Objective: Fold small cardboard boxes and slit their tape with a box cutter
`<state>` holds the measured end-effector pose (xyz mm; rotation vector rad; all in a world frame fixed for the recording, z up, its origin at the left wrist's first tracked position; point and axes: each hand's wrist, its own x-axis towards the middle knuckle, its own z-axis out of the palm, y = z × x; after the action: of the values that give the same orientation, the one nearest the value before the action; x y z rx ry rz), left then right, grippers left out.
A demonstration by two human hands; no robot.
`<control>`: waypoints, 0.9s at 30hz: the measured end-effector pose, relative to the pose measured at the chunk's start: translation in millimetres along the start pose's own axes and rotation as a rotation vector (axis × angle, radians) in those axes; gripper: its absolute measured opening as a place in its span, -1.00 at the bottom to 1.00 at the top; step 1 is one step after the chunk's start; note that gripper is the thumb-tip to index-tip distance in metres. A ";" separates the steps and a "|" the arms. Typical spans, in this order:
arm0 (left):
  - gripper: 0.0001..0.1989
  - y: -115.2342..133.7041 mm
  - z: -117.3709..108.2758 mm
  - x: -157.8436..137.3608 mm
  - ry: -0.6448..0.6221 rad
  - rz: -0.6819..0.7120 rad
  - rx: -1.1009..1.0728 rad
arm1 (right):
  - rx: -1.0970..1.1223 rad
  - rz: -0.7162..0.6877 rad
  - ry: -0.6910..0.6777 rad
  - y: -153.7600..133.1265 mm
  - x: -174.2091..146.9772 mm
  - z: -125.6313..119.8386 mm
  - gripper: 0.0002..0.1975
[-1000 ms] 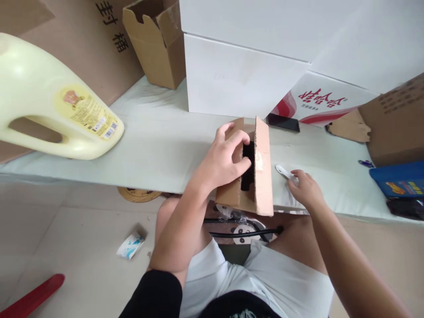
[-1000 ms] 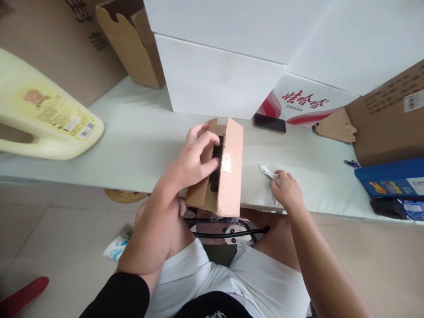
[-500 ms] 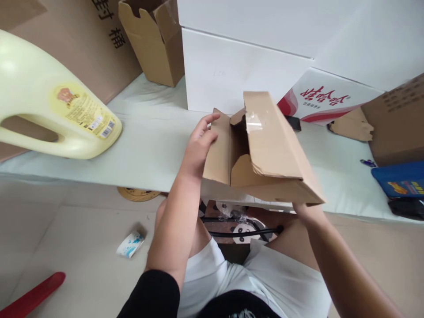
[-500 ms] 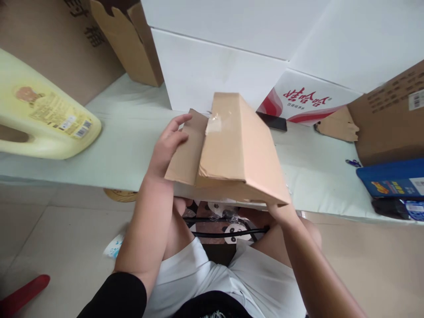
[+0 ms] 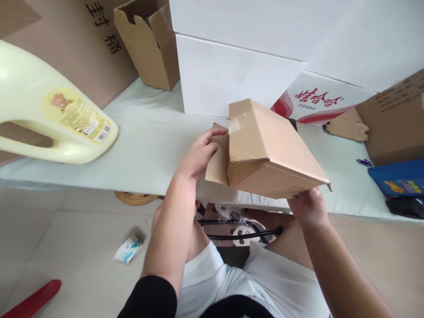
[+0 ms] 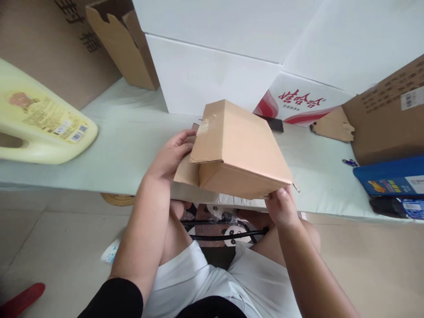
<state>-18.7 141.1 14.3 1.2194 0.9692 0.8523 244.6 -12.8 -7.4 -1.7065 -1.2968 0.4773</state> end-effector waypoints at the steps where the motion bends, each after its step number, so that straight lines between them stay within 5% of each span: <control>1: -0.59 -1.2 -0.5 0.1 -0.018 0.024 0.013 | 0.084 0.024 -0.008 -1.6 2.2 1.2 -0.45; 5: -0.65 -8.3 -4.4 1.4 -0.139 0.063 0.098 | 0.344 0.137 0.071 -1.5 10.6 6.5 -0.60; 12: -0.56 -11.2 -20.0 -3.8 -0.146 0.107 0.494 | 0.208 0.214 0.175 11.0 6.7 0.6 -0.65; 18: -0.45 6.5 -16.0 -11.4 -0.144 0.224 0.300 | 0.138 0.226 0.137 11.3 2.8 -1.7 -0.71; 23: -0.35 13.7 -16.5 -18.5 -0.485 0.162 0.252 | 0.087 0.224 0.172 12.4 0.2 1.5 -0.64; 27: -0.39 14.0 -15.5 -22.4 -0.506 0.072 0.282 | 0.060 0.229 0.181 10.8 -1.0 2.0 -0.64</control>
<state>-41.5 128.2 30.0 1.6211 0.6449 0.4302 248.7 -13.3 -17.6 -1.8115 -0.9541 0.4764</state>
